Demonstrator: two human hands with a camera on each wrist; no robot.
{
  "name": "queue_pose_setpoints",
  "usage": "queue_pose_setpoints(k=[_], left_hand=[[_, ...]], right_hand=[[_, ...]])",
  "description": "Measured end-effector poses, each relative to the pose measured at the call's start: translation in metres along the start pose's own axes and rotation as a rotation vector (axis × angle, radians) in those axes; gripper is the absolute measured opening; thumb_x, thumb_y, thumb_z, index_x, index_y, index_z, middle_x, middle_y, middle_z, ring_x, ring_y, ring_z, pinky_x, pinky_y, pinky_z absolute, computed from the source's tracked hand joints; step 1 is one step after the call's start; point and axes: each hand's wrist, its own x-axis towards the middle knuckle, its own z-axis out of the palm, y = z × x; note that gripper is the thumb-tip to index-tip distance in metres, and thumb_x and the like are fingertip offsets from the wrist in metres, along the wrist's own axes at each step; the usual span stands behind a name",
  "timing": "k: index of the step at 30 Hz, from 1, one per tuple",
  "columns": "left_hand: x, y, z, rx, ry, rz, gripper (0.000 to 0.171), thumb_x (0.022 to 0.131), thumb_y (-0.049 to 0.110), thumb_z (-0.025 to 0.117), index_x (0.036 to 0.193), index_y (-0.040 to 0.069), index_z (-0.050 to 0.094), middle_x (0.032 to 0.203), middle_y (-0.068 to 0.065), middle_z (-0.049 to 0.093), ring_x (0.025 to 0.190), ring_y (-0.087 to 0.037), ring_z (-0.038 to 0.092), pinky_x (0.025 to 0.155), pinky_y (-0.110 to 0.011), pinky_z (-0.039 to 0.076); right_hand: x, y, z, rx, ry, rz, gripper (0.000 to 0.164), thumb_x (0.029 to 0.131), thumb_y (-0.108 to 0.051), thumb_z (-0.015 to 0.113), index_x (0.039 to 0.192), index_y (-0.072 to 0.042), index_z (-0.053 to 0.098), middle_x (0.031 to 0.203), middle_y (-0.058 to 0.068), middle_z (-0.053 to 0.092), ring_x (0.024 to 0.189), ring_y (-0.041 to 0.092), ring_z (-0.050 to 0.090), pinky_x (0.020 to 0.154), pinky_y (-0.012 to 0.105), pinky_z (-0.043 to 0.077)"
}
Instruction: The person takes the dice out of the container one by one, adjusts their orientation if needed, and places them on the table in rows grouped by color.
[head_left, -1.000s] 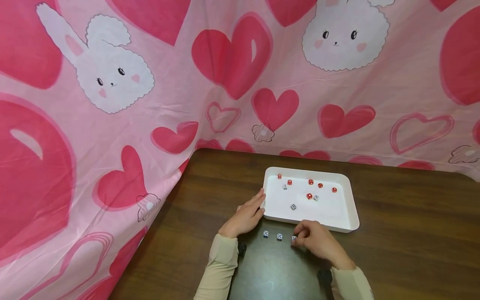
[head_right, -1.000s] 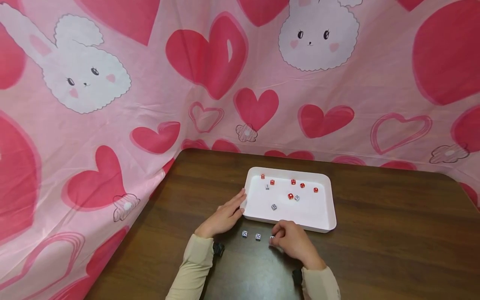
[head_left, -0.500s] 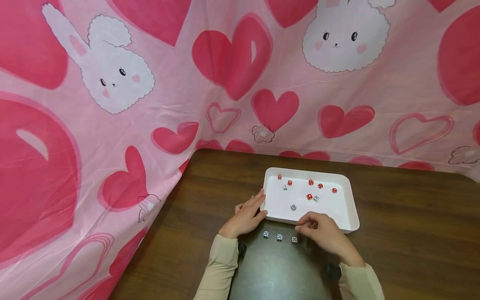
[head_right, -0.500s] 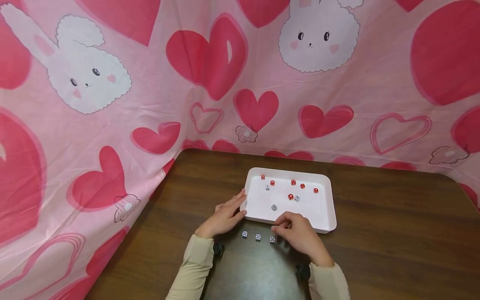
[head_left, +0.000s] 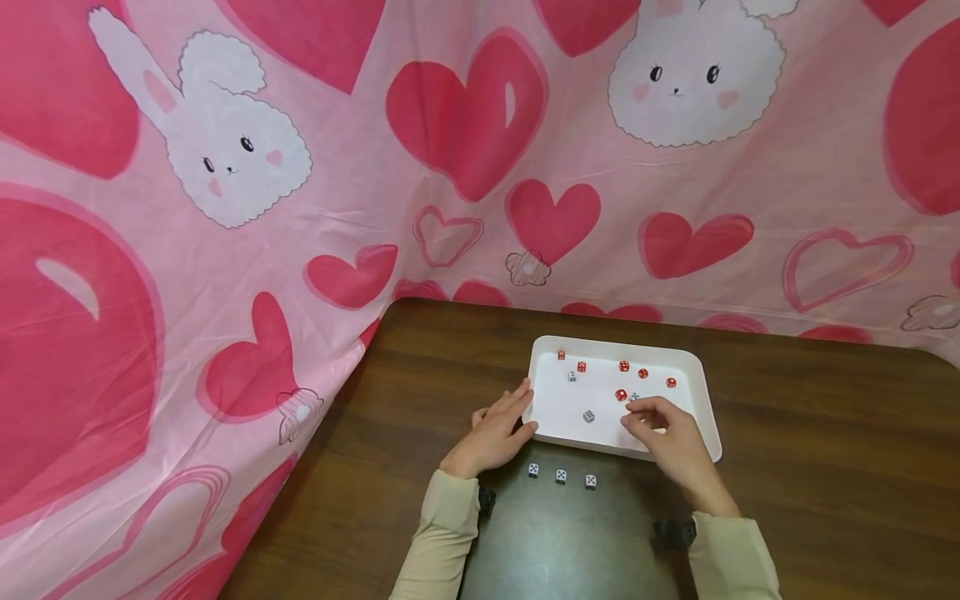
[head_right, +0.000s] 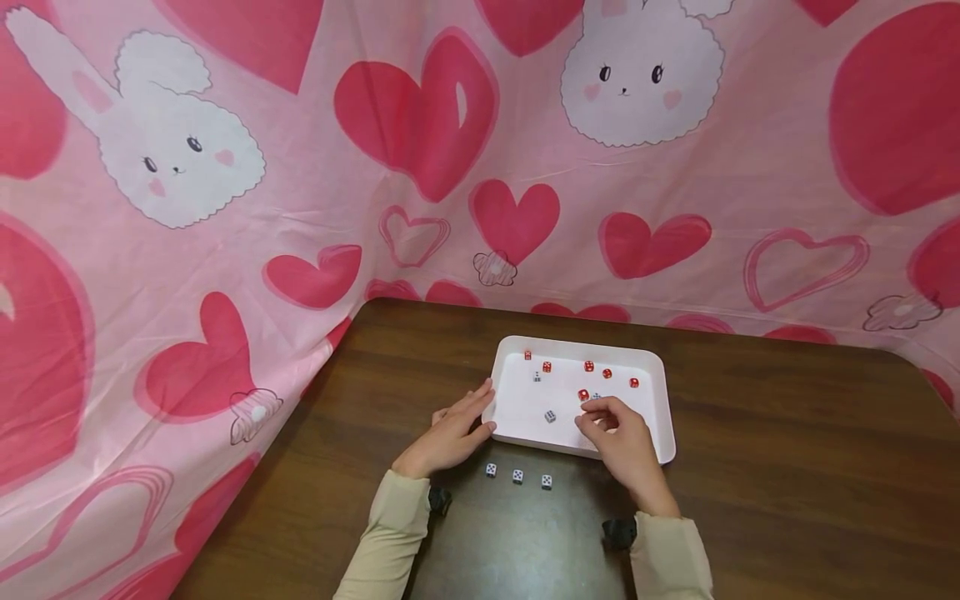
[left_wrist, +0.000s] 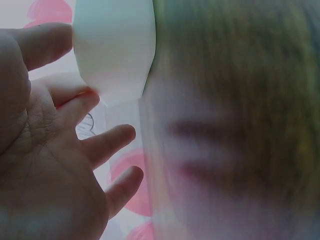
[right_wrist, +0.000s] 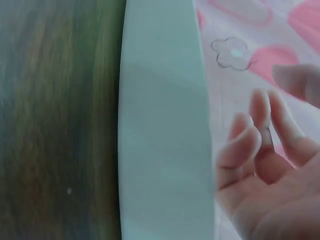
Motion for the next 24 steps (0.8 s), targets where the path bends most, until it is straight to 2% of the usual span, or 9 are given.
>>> queue_pose_setpoints(k=[5, 7, 10, 15, 20, 24], left_hand=[[0.001, 0.0, 0.001, -0.007, -0.009, -0.007, 0.056, 0.093, 0.038, 0.042, 0.142, 0.018, 0.024, 0.15, 0.012, 0.01, 0.137, -0.026, 0.019, 0.097, -0.055, 0.018], [0.001, -0.001, 0.001, -0.011, -0.013, -0.011, 0.056, 0.093, 0.037, 0.042, 0.143, 0.018, 0.024, 0.15, 0.012, 0.01, 0.137, -0.025, 0.018, 0.098, -0.055, 0.017], [0.001, -0.002, 0.002, -0.012, -0.013, -0.015, 0.056, 0.093, 0.037, 0.042, 0.142, 0.018, 0.024, 0.15, 0.013, 0.01, 0.137, -0.025, 0.018, 0.098, -0.055, 0.018], [0.001, -0.002, 0.002, -0.013, -0.009, -0.013, 0.056, 0.093, 0.038, 0.042, 0.142, 0.019, 0.024, 0.15, 0.014, 0.01, 0.137, -0.025, 0.018, 0.097, -0.056, 0.018], [0.0, -0.002, 0.002, -0.009, -0.012, -0.011, 0.056, 0.093, 0.039, 0.042, 0.143, 0.02, 0.023, 0.15, 0.014, 0.009, 0.137, -0.025, 0.018, 0.098, -0.058, 0.017], [0.0, -0.002, 0.002, -0.011, -0.007, -0.01, 0.056, 0.093, 0.038, 0.042, 0.142, 0.02, 0.024, 0.15, 0.013, 0.01, 0.137, -0.025, 0.019, 0.097, -0.057, 0.018]], right_hand=[[0.009, 0.008, -0.003, 0.029, 0.061, 0.067, 0.037, 0.085, -0.033, 0.059, 0.109, -0.005, 0.057, 0.1, 0.011, 0.058, 0.085, 0.017, 0.046, 0.064, 0.023, 0.04], [0.013, 0.011, -0.003, 0.052, 0.098, 0.085, 0.037, 0.083, -0.031, 0.062, 0.108, -0.003, 0.057, 0.098, 0.011, 0.059, 0.082, 0.017, 0.047, 0.06, 0.028, 0.04], [0.017, 0.013, -0.004, 0.063, 0.118, 0.103, 0.036, 0.083, -0.027, 0.063, 0.108, -0.002, 0.056, 0.098, 0.011, 0.06, 0.08, 0.016, 0.047, 0.058, 0.029, 0.04], [0.024, 0.016, -0.005, 0.052, 0.11, 0.124, 0.037, 0.084, -0.027, 0.061, 0.111, -0.002, 0.054, 0.104, 0.016, 0.059, 0.08, 0.017, 0.048, 0.057, 0.024, 0.041], [0.031, 0.019, -0.003, 0.058, 0.107, 0.169, 0.038, 0.084, -0.026, 0.061, 0.114, -0.003, 0.053, 0.105, 0.016, 0.058, 0.079, 0.016, 0.047, 0.056, 0.024, 0.041], [0.036, 0.019, -0.001, 0.074, 0.097, 0.205, 0.041, 0.084, -0.027, 0.061, 0.116, -0.003, 0.052, 0.108, 0.016, 0.056, 0.084, 0.018, 0.048, 0.056, 0.024, 0.042]])
